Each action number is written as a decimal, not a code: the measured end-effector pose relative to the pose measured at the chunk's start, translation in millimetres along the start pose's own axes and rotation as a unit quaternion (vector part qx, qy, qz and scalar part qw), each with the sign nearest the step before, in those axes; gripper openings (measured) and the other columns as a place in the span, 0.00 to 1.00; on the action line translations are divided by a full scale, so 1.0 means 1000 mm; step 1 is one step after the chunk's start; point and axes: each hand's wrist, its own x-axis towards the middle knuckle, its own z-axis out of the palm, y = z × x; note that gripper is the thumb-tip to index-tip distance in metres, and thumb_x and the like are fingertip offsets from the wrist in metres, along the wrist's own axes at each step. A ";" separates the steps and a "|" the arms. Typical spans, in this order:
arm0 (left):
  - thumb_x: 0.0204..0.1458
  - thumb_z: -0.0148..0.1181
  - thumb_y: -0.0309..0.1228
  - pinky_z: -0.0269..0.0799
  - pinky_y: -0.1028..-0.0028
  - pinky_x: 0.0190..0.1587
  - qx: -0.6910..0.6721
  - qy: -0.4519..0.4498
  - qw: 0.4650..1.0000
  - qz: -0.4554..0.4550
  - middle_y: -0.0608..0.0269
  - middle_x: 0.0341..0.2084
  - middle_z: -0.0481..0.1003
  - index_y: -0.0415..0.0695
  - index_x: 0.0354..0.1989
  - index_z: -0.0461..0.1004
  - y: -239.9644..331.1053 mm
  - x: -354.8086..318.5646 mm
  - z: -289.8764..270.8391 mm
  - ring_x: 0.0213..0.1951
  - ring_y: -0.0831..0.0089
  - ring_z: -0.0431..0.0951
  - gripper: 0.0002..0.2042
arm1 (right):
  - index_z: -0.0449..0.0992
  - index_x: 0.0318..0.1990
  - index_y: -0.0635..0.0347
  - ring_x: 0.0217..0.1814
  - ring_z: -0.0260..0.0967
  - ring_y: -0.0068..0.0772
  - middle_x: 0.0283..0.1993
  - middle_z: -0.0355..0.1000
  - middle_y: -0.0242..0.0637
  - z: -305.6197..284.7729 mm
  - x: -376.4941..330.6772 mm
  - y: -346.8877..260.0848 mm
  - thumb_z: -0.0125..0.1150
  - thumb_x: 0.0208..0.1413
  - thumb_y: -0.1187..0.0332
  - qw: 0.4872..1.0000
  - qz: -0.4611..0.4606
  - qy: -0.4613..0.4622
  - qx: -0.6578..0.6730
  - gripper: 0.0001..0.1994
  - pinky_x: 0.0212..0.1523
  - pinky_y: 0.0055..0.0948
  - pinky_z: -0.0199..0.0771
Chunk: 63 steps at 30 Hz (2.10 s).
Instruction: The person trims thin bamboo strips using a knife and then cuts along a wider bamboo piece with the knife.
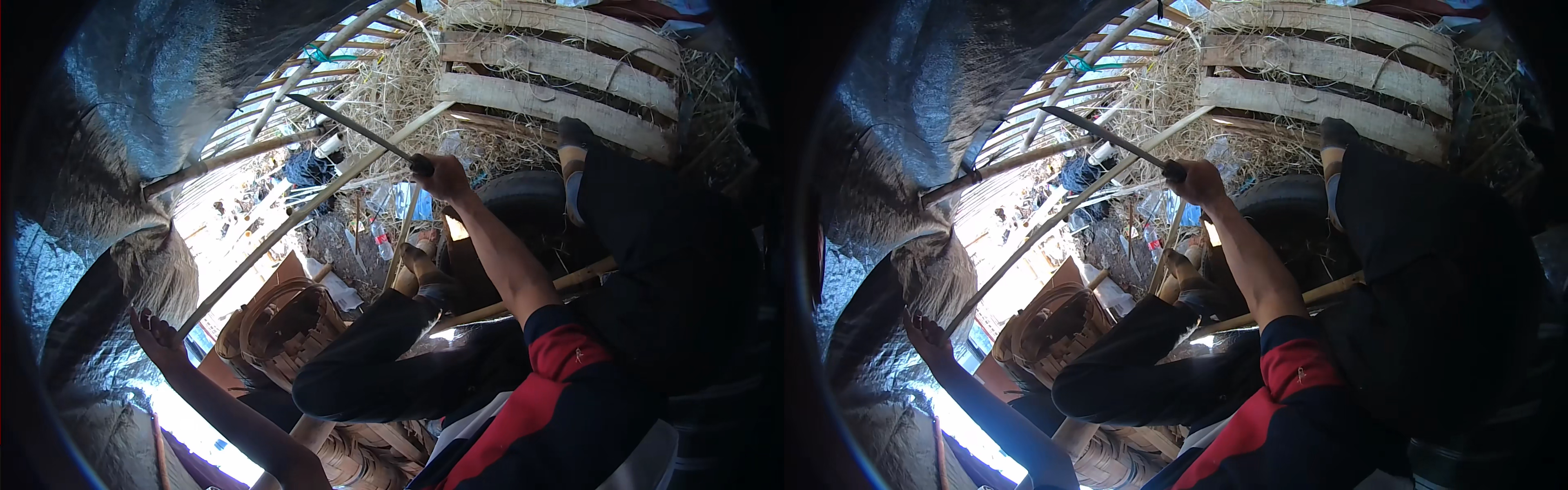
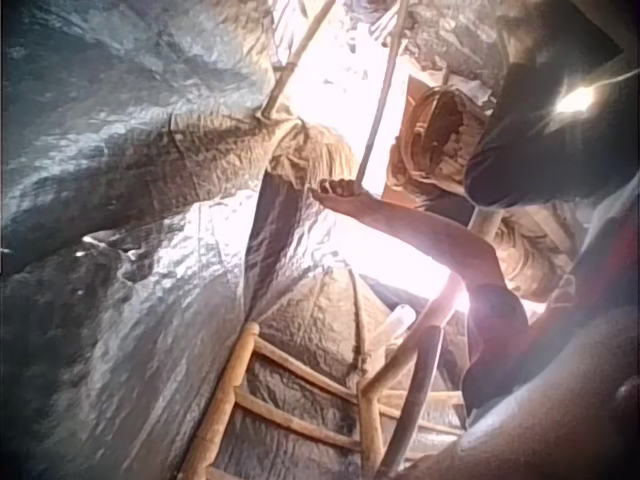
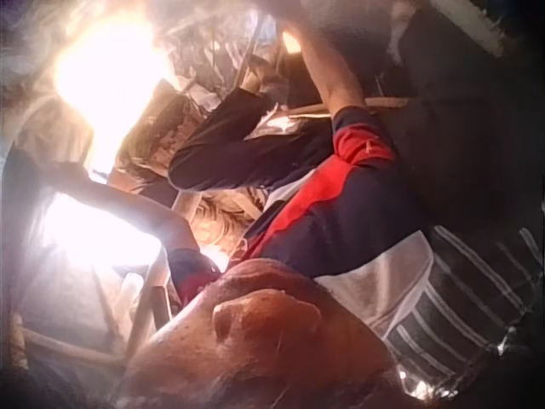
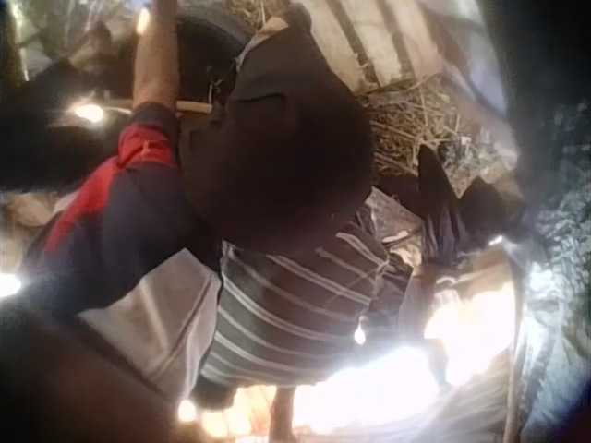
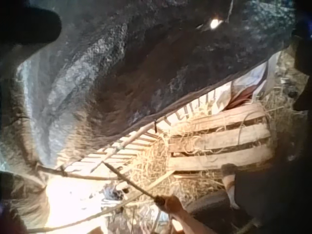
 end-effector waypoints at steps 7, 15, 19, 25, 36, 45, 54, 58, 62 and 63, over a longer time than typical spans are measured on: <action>0.53 0.58 0.44 0.38 0.84 0.06 -0.066 0.011 0.997 -0.040 0.76 0.07 0.48 0.46 0.28 0.64 -0.011 0.002 -0.016 0.06 0.87 0.44 0.15 | 0.78 0.30 0.48 0.28 0.74 0.46 0.23 0.74 0.40 0.000 -0.008 -0.005 0.64 0.43 0.56 0.998 0.030 0.017 -0.053 0.10 0.30 0.41 0.75; 0.53 0.58 0.44 0.37 0.83 0.08 -0.011 0.015 1.000 -0.002 0.76 0.08 0.48 0.47 0.27 0.65 0.001 0.000 -0.002 0.07 0.87 0.44 0.15 | 0.76 0.34 0.47 0.24 0.73 0.45 0.21 0.73 0.38 0.024 0.010 -0.063 0.64 0.43 0.51 0.994 -0.073 -0.051 -0.064 0.14 0.29 0.43 0.75; 0.54 0.57 0.44 0.38 0.83 0.08 -0.013 -0.010 1.000 -0.001 0.76 0.08 0.48 0.47 0.27 0.64 0.002 0.004 -0.001 0.07 0.88 0.44 0.15 | 0.77 0.32 0.46 0.24 0.74 0.44 0.20 0.73 0.37 0.024 0.005 -0.059 0.64 0.44 0.52 0.998 -0.055 -0.014 -0.040 0.13 0.28 0.41 0.75; 0.55 0.56 0.43 0.38 0.83 0.08 -0.018 -0.005 1.000 -0.009 0.76 0.08 0.49 0.46 0.27 0.64 -0.006 0.016 -0.013 0.07 0.88 0.45 0.15 | 0.78 0.30 0.49 0.26 0.74 0.45 0.21 0.74 0.40 -0.004 -0.009 0.003 0.63 0.46 0.53 0.992 0.065 0.037 -0.102 0.11 0.28 0.42 0.75; 0.55 0.55 0.45 0.38 0.84 0.04 -0.024 -0.034 0.999 0.007 0.75 0.08 0.51 0.47 0.26 0.65 0.014 0.006 0.008 0.06 0.87 0.45 0.15 | 0.77 0.33 0.45 0.22 0.73 0.45 0.20 0.73 0.38 0.023 0.009 -0.073 0.63 0.45 0.50 0.993 -0.084 -0.030 -0.077 0.13 0.28 0.41 0.75; 0.55 0.56 0.43 0.37 0.84 0.06 -0.035 0.019 0.999 0.014 0.75 0.10 0.50 0.46 0.27 0.63 0.013 -0.007 0.014 0.07 0.88 0.44 0.15 | 0.79 0.34 0.48 0.29 0.75 0.43 0.26 0.76 0.40 -0.023 0.000 -0.002 0.61 0.46 0.50 0.985 0.124 0.002 -0.124 0.15 0.33 0.40 0.75; 0.56 0.55 0.43 0.37 0.83 0.05 -0.042 -0.076 0.996 0.029 0.75 0.08 0.50 0.47 0.26 0.64 0.024 0.017 0.006 0.06 0.88 0.45 0.14 | 0.79 0.33 0.47 0.25 0.75 0.44 0.23 0.75 0.39 0.004 0.014 -0.065 0.62 0.45 0.50 0.993 0.017 -0.045 -0.107 0.14 0.31 0.42 0.76; 0.55 0.56 0.43 0.37 0.83 0.05 -0.046 -0.044 0.998 0.019 0.76 0.08 0.49 0.47 0.26 0.64 0.037 0.008 0.009 0.06 0.88 0.44 0.15 | 0.78 0.32 0.48 0.24 0.74 0.43 0.22 0.74 0.38 0.004 0.015 -0.063 0.60 0.47 0.50 0.997 0.023 -0.014 -0.072 0.14 0.31 0.41 0.76; 0.55 0.55 0.43 0.37 0.83 0.05 -0.030 -0.048 0.998 0.026 0.76 0.08 0.49 0.47 0.26 0.64 0.022 0.010 0.008 0.06 0.89 0.44 0.14 | 0.78 0.30 0.52 0.29 0.76 0.42 0.25 0.76 0.40 -0.035 0.001 -0.002 0.59 0.46 0.52 0.979 0.189 -0.017 -0.080 0.14 0.33 0.40 0.75; 0.55 0.55 0.43 0.37 0.83 0.05 -0.030 -0.032 0.999 0.031 0.76 0.08 0.49 0.48 0.26 0.64 0.022 0.008 0.007 0.06 0.89 0.44 0.14 | 0.78 0.31 0.53 0.30 0.76 0.43 0.26 0.76 0.40 -0.036 0.006 -0.001 0.60 0.46 0.52 0.977 0.178 -0.013 -0.118 0.15 0.33 0.40 0.75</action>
